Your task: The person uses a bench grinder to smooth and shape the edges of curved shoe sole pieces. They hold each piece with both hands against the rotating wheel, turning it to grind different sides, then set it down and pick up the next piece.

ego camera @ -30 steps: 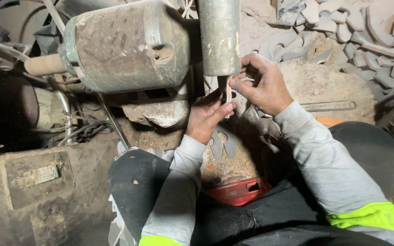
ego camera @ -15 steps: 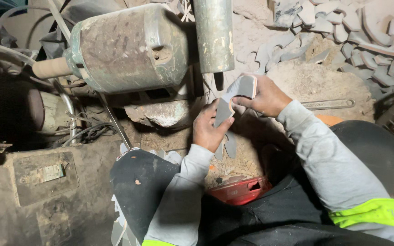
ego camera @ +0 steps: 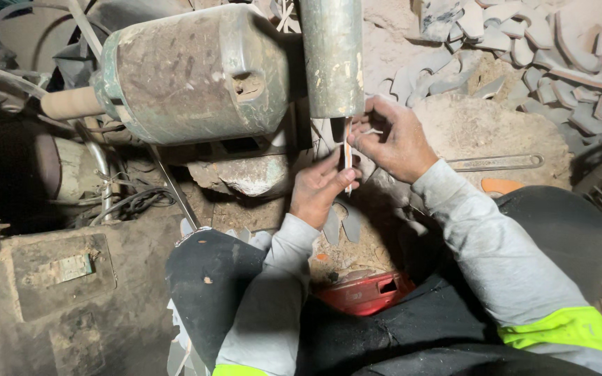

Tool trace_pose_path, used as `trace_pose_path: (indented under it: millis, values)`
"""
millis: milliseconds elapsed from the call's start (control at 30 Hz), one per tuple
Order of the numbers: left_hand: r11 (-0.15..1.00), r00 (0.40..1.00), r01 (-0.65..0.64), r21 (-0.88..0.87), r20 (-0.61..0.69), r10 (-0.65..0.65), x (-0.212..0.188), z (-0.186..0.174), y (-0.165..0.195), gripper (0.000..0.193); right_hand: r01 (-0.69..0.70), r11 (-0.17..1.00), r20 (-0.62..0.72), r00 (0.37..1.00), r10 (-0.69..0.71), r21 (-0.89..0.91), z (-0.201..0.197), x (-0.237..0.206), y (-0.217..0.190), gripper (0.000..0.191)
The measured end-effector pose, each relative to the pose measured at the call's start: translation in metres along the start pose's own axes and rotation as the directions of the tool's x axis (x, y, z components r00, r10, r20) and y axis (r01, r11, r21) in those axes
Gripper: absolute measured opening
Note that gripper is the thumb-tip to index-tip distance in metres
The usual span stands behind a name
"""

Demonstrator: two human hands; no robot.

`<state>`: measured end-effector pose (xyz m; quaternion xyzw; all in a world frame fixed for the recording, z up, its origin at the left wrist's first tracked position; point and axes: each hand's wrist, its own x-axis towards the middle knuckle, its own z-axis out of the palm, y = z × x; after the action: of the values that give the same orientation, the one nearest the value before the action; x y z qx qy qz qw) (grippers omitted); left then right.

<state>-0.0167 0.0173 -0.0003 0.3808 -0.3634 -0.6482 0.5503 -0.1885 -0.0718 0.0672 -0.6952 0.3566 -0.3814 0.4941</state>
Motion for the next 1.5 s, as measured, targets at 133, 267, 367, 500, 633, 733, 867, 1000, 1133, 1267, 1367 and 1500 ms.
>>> trace_pose_path:
  millis: [133,267,367,500,633,733,867,1000,1133,1267,1367,1500]
  values:
    - [0.996,0.999,0.031,-0.085,0.016,-0.029,-0.013,-0.003,-0.021,0.060,-0.056,0.998,0.059,0.997,0.056,0.008,0.005,-0.009,0.026,0.023]
    - [0.974,0.970,0.216,-0.064,-0.098,-0.221,-0.023,-0.011,-0.042,0.064,-0.166,0.962,0.154,0.967,0.201,-0.216,0.005,-0.012,0.048,0.026]
    - [0.946,0.984,0.065,0.318,-0.179,-0.007,-0.022,-0.010,-0.050,0.064,-0.164,0.925,0.231,0.940,0.252,-0.344,-0.001,-0.007,0.050,0.031]
    - [0.961,0.984,-0.027,0.274,-0.162,0.073,-0.009,-0.005,-0.038,0.068,-0.144,0.972,0.161,0.971,0.175,-0.187,-0.011,-0.005,0.030,0.033]
    - [0.992,0.997,-0.056,0.111,-0.049,0.062,0.002,-0.001,-0.013,0.063,-0.050,0.998,0.037,0.998,0.051,-0.031,-0.012,-0.005,0.003,0.029]
    - [0.999,0.999,-0.037,0.001,-0.020,0.037,0.002,0.002,-0.003,0.059,0.024,0.998,-0.008,1.000,-0.025,-0.059,-0.006,-0.002,-0.005,0.024]
    - [0.998,0.999,-0.029,-0.056,0.016,0.030,-0.006,0.001,-0.009,0.059,-0.021,0.999,0.034,0.999,0.020,0.028,-0.002,-0.003,0.007,0.022]
    - [0.996,0.998,0.042,-0.078,-0.049,-0.046,-0.018,-0.001,-0.034,0.055,-0.068,0.994,0.114,0.990,0.078,-0.091,0.002,-0.009,0.033,0.023]
    - [0.991,0.980,0.007,0.135,-0.197,0.020,-0.024,0.002,-0.054,0.057,-0.075,0.960,0.219,0.966,0.136,-0.269,-0.001,-0.005,0.048,0.030]
    - [0.964,0.968,-0.023,0.266,-0.234,0.088,-0.017,0.004,-0.045,0.065,-0.232,0.953,0.210,0.939,0.272,-0.196,-0.009,-0.004,0.035,0.026]
    - [0.996,0.991,-0.052,0.070,-0.121,0.061,-0.008,0.006,-0.029,0.059,-0.141,0.982,0.103,0.983,0.154,-0.122,-0.009,-0.004,0.018,0.024]
    - [0.992,0.999,0.028,-0.125,-0.025,-0.031,-0.006,0.001,-0.017,0.053,-0.039,0.995,0.017,0.999,0.040,-0.087,0.001,-0.001,0.010,0.016]
